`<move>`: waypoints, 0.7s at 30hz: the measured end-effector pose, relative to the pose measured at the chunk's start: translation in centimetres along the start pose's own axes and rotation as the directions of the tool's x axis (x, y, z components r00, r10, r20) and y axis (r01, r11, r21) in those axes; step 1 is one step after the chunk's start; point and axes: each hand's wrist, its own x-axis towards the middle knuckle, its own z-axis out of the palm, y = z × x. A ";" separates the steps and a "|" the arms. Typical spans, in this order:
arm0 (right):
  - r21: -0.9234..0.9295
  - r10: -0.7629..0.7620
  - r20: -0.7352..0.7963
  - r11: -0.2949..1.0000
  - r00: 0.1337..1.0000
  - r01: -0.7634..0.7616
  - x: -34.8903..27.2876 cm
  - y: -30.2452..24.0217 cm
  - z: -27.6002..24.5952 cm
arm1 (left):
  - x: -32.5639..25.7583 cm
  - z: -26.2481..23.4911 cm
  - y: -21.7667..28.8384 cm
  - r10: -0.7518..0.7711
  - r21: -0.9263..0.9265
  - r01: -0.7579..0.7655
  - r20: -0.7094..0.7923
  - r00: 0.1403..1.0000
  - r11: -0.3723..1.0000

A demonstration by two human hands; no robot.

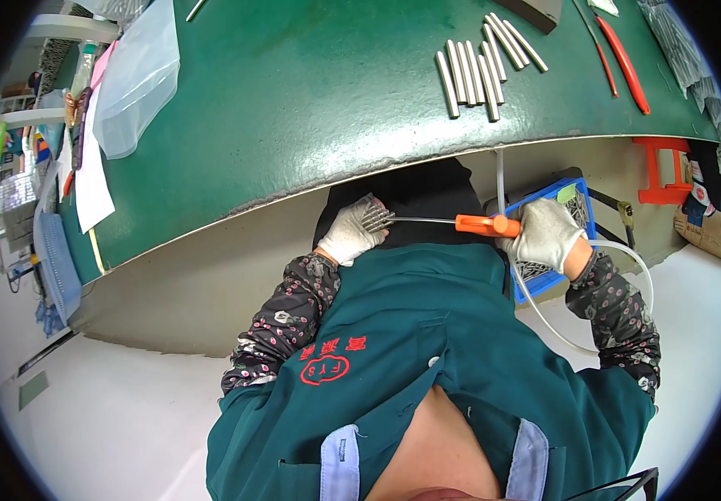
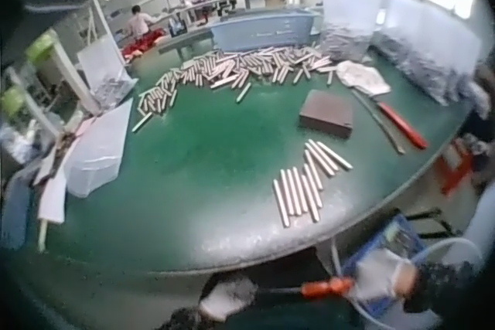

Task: The worker is grouping, aligning, and inspecting small metal tubes into bundles at a manufacturing workbench.

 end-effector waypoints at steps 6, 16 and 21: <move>-0.005 0.002 -0.058 1.000 0.998 -0.003 0.4 -0.1 -0.2 | 0.3 -0.1 -0.1 -0.114 -0.146 0.119 0.044 0.993 0.982; 0.012 -0.037 -0.080 0.999 0.996 0.038 0.6 -0.8 0.0 | 0.4 0.1 -0.2 -0.139 -0.284 0.136 0.011 0.990 0.949; -0.036 0.005 -0.069 0.999 0.998 -0.007 0.5 -0.7 -0.1 | 0.3 0.0 0.0 -0.115 -0.243 0.122 0.041 0.992 0.962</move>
